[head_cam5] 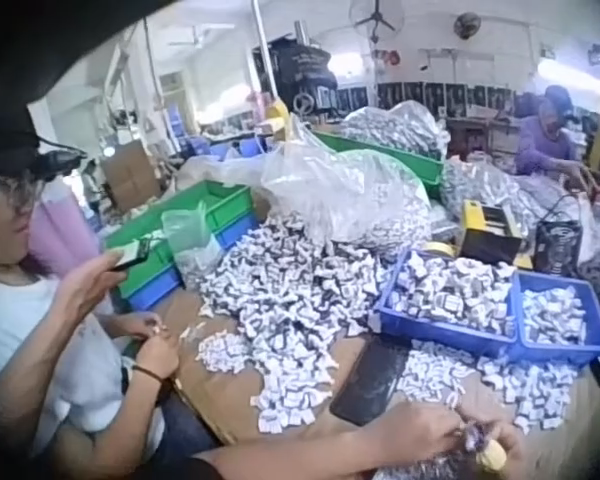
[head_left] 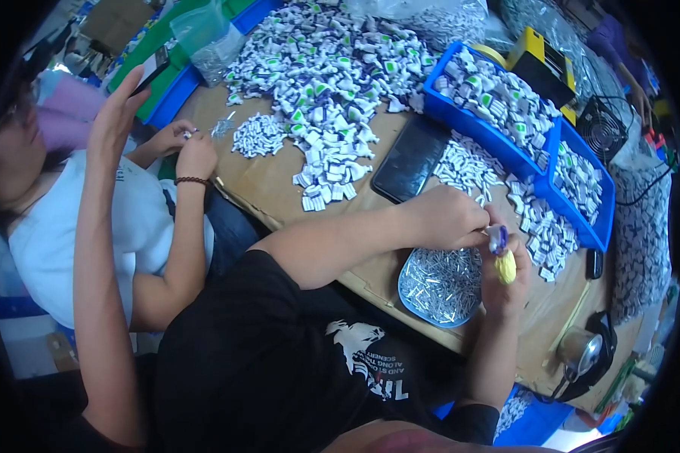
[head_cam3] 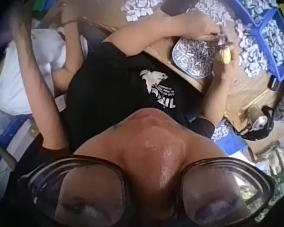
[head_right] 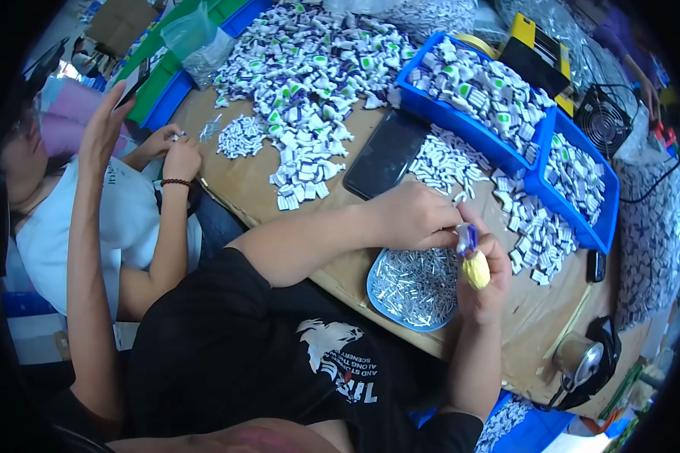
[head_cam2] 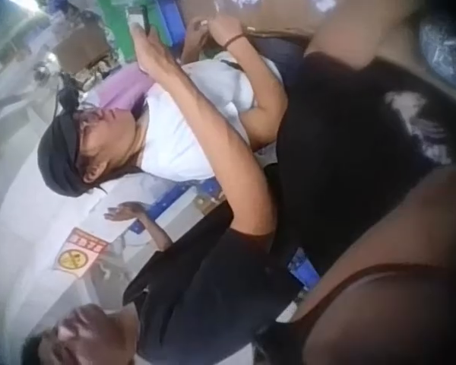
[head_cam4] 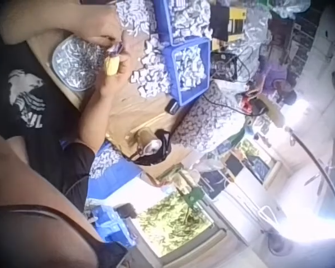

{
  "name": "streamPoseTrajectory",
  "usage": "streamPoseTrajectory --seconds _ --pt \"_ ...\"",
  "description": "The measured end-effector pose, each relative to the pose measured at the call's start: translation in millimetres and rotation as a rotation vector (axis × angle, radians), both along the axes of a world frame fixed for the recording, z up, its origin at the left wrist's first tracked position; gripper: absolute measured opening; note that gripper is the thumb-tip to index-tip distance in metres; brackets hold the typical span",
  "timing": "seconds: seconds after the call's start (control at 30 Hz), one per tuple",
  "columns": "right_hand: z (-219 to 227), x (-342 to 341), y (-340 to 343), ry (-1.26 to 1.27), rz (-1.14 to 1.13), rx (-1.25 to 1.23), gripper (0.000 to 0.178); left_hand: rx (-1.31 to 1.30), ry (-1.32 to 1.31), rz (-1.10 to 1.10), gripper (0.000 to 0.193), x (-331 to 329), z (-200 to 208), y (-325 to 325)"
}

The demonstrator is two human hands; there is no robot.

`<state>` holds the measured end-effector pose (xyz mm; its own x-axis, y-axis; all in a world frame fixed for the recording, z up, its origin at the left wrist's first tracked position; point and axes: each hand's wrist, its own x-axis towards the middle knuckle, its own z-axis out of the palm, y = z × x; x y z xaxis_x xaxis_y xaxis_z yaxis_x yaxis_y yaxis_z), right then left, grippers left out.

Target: Assembling small blue and white electronic or mechanical components at a workbench.

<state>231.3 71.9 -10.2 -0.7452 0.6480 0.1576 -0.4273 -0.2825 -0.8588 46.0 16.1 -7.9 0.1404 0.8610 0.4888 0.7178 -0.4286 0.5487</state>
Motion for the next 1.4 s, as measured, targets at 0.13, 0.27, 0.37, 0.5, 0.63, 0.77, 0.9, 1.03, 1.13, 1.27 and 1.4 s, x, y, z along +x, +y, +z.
streamPoseTrajectory --seconds 0.13,0.27,0.37,0.5,0.63,0.77,0.9,1.03,1.13,1.27,1.4 --pt "0.7 2.3 -3.0 0.086 -0.014 -0.197 0.023 -0.073 -0.386 0.043 0.024 0.0 3.2 -0.2" --pt "5.3 7.0 1.7 0.096 -0.136 -0.216 0.023 -0.608 -1.344 -0.091 0.017 5.3 -0.5 9.2" --pt "-8.5 11.0 7.4 -0.030 -0.225 -0.053 0.045 -0.677 -1.764 -0.213 0.026 3.4 4.4 9.5" --pt "-15.9 -2.6 12.6 0.058 -0.302 0.021 0.056 -0.669 -1.809 -0.292 0.046 -6.4 9.2 8.9" --pt "-5.9 -4.1 14.5 -0.206 -0.430 0.287 0.054 -0.666 -1.698 -0.294 0.048 -0.6 11.3 12.3" --pt "-3.5 -1.2 12.8 -0.523 -0.555 0.862 0.045 -0.653 -1.561 -0.262 0.043 4.2 7.1 10.9" --pt "-2.6 -2.7 8.0 -0.598 -0.592 0.998 0.048 -0.605 -1.515 -0.229 0.041 13.9 4.1 8.9" --pt "1.7 -5.0 4.2 -0.539 -0.475 0.996 0.056 -0.592 -1.412 -0.271 0.041 11.8 0.6 6.0" --pt "0.9 -4.0 6.9 -0.555 -0.460 1.035 0.058 -0.617 -1.318 -0.232 0.042 12.7 3.6 6.6" --pt "2.1 -3.0 6.1 -0.583 -0.466 1.062 0.056 -0.569 -1.283 -0.183 0.042 12.5 3.0 7.7" --pt "0.9 -2.6 3.8 -0.592 -0.446 0.953 0.048 -0.369 -1.233 -0.094 0.042 17.7 1.0 8.8"
